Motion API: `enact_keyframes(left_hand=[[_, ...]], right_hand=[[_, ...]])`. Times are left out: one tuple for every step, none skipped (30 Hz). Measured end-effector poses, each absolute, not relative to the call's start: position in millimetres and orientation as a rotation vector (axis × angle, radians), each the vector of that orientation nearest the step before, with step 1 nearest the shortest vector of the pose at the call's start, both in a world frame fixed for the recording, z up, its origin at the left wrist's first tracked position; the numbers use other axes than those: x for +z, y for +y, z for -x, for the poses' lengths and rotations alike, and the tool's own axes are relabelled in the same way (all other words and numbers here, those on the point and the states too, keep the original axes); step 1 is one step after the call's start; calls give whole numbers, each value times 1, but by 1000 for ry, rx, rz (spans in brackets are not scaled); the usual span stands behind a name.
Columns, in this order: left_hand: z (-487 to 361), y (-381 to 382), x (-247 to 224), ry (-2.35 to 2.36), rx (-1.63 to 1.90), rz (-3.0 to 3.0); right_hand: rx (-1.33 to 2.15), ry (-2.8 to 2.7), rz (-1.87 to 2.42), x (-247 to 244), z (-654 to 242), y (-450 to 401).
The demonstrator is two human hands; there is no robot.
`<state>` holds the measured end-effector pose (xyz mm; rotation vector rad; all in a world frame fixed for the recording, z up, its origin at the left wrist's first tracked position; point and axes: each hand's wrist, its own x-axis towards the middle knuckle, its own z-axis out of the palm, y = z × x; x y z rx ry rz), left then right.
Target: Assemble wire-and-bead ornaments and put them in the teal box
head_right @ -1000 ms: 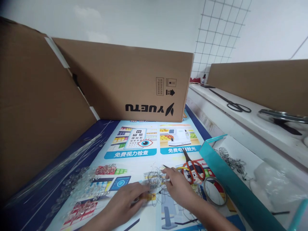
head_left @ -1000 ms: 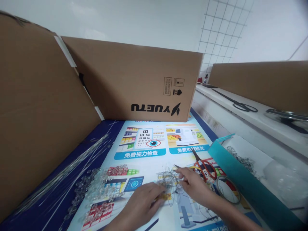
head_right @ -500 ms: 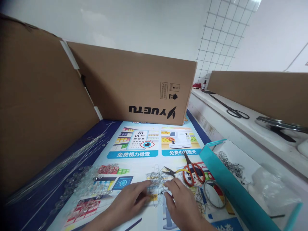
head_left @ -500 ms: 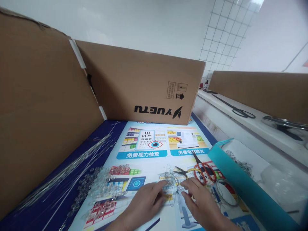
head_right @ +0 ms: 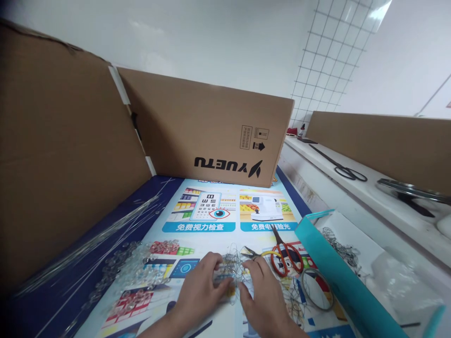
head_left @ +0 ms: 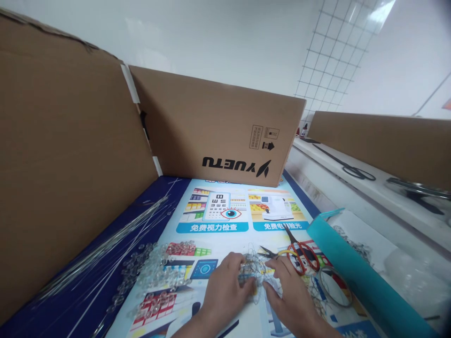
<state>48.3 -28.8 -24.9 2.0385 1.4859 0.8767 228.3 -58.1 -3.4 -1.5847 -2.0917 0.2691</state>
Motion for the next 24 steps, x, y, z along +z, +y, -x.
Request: enact_keyframes(left_hand=[[-51, -30, -24, 1490, 903, -2034], [-54, -30, -24, 1501, 920, -2025], [-57, -31, -24, 1524, 927, -2012], [-59, -31, -24, 1553, 929, -1997], [-61, -30, -25, 1580, 930, -1984], [-62, -30, -25, 1601, 929, -1977], [-63, -29, -25, 1612, 929, -1978], [-63, -28, -25, 1612, 929, -1985], [-63, -28, -25, 1607, 933, -1992], [-62, -27, -25, 1599, 936, -1999], [-61, -27, -25, 1592, 938, -2005], [-60, -27, -25, 1584, 940, -2010], [-59, -27, -24, 1575, 943, -2016], [-58, -27, -24, 1565, 946, -2022], [-57, -27, -24, 1555, 951, -2028], [-56, -27, -24, 1546, 956, -2035], [-55, -27, -25, 1537, 962, -2043], [-54, -28, -25, 1528, 966, -2050], [-53, -28, -25, 1517, 969, -2059], [-52, -28, -25, 1506, 972, -2068], [-51, -28, -25, 1493, 974, -2077], [-50, -28, -25, 1479, 975, -2084], [-49, -28, -25, 1465, 976, -2090], [-49, -28, -26, 1452, 976, -2095]], right_hand=[[240, -2091, 1560, -4, -226, -57], [210, -2096, 1532, -4, -224, -55], [182, -2104, 1508, -5, -223, -54], [157, -2114, 1489, -6, -222, -53], [134, -2122, 1478, -8, -221, -53], [114, -2130, 1471, -10, -220, -52], [90, -2133, 1466, -12, -220, -52], [63, -2136, 1462, -15, -220, -52], [33, -2137, 1457, -18, -221, -51], [5, -2140, 1452, -22, -222, -51], [-20, -2145, 1447, -25, -223, -51], [-43, -2149, 1444, -27, -225, -50], [-61, -2152, 1440, -29, -226, -50], [-78, -2153, 1436, -31, -227, -50], [-94, -2148, 1430, -31, -228, -51], [-112, -2139, 1419, -31, -229, -52], [-133, -2124, 1402, -31, -229, -53], [-150, -2112, 1380, -29, -229, -55], [-160, -2108, 1356, -27, -228, -57], [-163, -2118, 1332, -24, -228, -59], [-156, -2142, 1314, -21, -227, -61], [-145, -2171, 1304, -18, -226, -64], [-135, -2198, 1301, -16, -225, -66], [-130, -2208, 1301, -14, -224, -67]])
